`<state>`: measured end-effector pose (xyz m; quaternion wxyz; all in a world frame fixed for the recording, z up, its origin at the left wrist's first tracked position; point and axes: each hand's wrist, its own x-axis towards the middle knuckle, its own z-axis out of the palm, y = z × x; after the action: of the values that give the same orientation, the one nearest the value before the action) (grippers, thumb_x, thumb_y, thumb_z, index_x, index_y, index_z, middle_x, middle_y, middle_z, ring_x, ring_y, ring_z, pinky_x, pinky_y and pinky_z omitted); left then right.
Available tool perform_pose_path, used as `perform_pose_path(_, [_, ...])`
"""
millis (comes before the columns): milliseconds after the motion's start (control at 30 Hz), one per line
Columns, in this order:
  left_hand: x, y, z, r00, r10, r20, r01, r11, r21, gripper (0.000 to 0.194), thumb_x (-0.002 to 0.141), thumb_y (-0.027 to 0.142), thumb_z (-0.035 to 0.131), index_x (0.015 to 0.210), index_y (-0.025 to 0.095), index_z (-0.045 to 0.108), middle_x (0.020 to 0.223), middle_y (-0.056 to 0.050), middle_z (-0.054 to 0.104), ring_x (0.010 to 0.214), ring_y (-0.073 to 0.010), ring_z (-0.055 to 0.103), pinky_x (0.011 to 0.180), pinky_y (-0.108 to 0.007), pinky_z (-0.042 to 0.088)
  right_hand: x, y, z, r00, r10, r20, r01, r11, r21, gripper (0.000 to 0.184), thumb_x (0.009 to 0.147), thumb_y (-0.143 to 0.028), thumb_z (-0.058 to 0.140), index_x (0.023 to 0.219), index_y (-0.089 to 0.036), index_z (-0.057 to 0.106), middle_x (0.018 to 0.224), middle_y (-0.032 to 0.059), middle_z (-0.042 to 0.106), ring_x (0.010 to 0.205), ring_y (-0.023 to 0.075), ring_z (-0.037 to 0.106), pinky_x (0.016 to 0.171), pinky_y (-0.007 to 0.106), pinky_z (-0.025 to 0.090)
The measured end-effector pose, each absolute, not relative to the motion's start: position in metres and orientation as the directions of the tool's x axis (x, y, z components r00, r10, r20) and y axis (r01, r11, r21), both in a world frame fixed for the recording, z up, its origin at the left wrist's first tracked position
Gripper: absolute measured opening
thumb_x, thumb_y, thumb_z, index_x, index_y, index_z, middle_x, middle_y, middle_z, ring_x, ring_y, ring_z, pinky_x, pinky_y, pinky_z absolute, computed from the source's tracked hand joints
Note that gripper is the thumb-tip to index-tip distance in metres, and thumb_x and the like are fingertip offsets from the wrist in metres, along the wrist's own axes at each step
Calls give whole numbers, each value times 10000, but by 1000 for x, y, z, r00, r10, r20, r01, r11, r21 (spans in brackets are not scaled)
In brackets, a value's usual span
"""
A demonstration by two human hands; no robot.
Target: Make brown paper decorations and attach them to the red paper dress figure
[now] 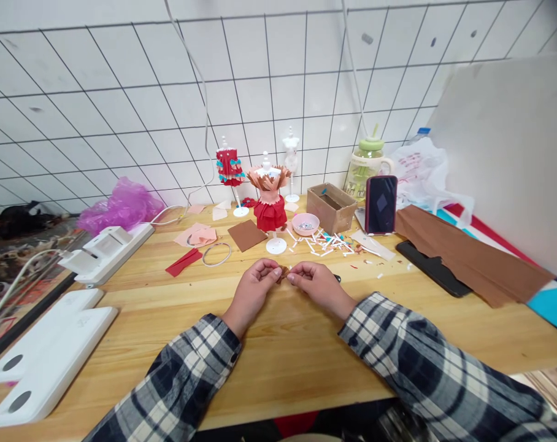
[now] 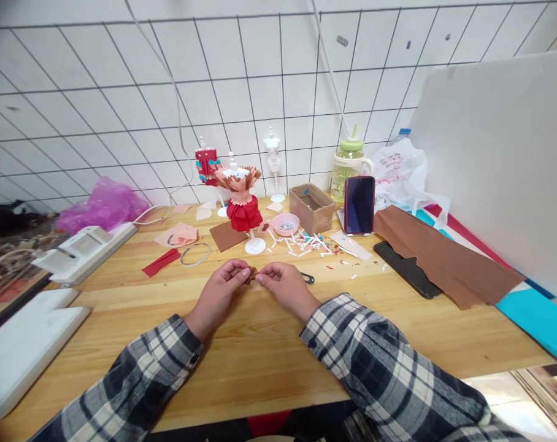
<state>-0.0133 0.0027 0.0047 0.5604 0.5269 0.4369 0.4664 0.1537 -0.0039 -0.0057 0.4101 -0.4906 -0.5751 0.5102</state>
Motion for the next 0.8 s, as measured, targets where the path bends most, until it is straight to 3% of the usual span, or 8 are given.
perform_pose_path(133, [-15,3,4,297,954,-50,-53,69,996,397,744,386,695,1061,162,612,781,-18,624,695,-131,569,689,-254,450,155,-5,-5,-206,979,-3,255,51,-966,188,741,-356,602,750,-168,603,627,-27,544,548,97,427,519,225,336])
perform_pose_path(300, [-16,4,3,248,965,-82,40,75,996,281,686,381,740,796,145,633,760,-27,644,686,-139,578,667,-249,459,156,-4,-8,-228,973,40,279,105,-955,153,750,-333,586,751,-180,597,639,-24,555,563,104,450,538,228,353])
perform_pose_path(467, [-15,6,4,167,985,-46,64,35,997,305,673,409,739,809,149,658,805,-46,695,753,-168,626,729,-277,481,154,-4,-8,-230,973,12,246,70,-967,163,748,-347,596,762,-185,581,672,-12,592,576,111,489,546,228,381])
perform_pose_path(600, [-14,4,5,232,973,-10,115,-17,993,305,668,392,752,830,150,662,790,-50,708,735,-171,644,727,-290,493,151,-8,-3,-246,969,16,145,53,-988,245,757,-390,599,879,-178,584,736,7,629,621,123,544,571,237,413])
perform_pose_path(800, [-17,7,1,167,986,-27,97,11,995,343,680,368,751,921,153,633,729,-13,682,712,-151,638,686,-258,480,155,-3,-6,-202,979,19,139,48,-989,258,735,-422,635,742,-173,568,664,-14,571,591,106,481,541,227,383])
